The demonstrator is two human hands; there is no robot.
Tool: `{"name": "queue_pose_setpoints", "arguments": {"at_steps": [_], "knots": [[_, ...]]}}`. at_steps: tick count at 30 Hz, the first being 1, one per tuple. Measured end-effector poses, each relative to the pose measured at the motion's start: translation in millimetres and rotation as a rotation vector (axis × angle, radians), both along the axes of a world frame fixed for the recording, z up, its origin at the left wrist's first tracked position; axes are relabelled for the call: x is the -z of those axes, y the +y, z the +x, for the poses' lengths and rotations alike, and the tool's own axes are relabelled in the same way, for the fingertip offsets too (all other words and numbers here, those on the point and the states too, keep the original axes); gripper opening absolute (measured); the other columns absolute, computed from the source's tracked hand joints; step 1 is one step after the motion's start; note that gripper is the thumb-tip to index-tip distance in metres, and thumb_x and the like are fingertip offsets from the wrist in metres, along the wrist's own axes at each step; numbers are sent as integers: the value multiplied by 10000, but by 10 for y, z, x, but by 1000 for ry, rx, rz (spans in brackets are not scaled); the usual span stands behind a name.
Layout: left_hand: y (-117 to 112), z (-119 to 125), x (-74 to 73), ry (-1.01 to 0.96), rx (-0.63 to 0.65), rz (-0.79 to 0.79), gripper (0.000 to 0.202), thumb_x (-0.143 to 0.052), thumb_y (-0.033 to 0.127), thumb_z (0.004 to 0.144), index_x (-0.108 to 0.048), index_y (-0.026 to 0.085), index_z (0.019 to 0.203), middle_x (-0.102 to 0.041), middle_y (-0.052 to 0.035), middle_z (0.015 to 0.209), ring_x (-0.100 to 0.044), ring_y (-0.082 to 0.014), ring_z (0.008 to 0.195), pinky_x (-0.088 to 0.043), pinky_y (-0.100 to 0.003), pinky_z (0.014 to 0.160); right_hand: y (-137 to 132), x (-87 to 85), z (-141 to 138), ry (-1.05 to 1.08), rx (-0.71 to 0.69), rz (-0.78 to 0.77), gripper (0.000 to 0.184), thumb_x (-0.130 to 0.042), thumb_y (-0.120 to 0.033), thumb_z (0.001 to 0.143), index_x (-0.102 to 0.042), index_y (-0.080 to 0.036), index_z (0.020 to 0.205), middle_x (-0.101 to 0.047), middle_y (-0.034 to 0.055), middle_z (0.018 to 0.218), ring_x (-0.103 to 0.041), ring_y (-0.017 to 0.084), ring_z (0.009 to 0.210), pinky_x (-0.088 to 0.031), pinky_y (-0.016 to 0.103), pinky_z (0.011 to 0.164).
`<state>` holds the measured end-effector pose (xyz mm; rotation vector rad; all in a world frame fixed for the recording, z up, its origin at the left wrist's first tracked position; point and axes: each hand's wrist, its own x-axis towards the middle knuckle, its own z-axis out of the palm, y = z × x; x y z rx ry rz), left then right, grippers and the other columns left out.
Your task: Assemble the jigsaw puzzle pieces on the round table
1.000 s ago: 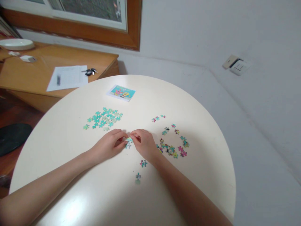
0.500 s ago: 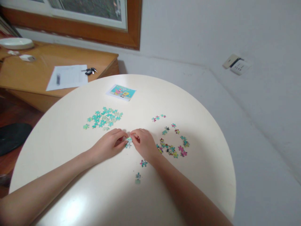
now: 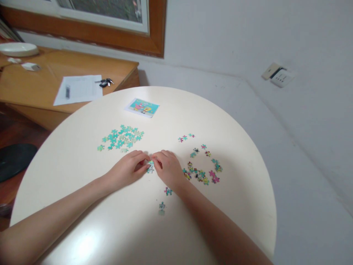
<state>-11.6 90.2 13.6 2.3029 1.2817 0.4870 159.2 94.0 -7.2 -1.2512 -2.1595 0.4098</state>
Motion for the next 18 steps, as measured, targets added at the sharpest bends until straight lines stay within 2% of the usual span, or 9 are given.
{"name": "queue_pose_setpoints", "arguments": {"at_steps": [18], "knots": [[-2,2,-15,-4,1,-14,101,-499,150,809,-588,167,853,-566,-38,727,-525,-178,755,-426,-301,701,-2,8,-2,-53,-2,18,124,-511,-141,838,-614,-207,822,-617,26,737,-540,157,686,-416,292,694]]}}
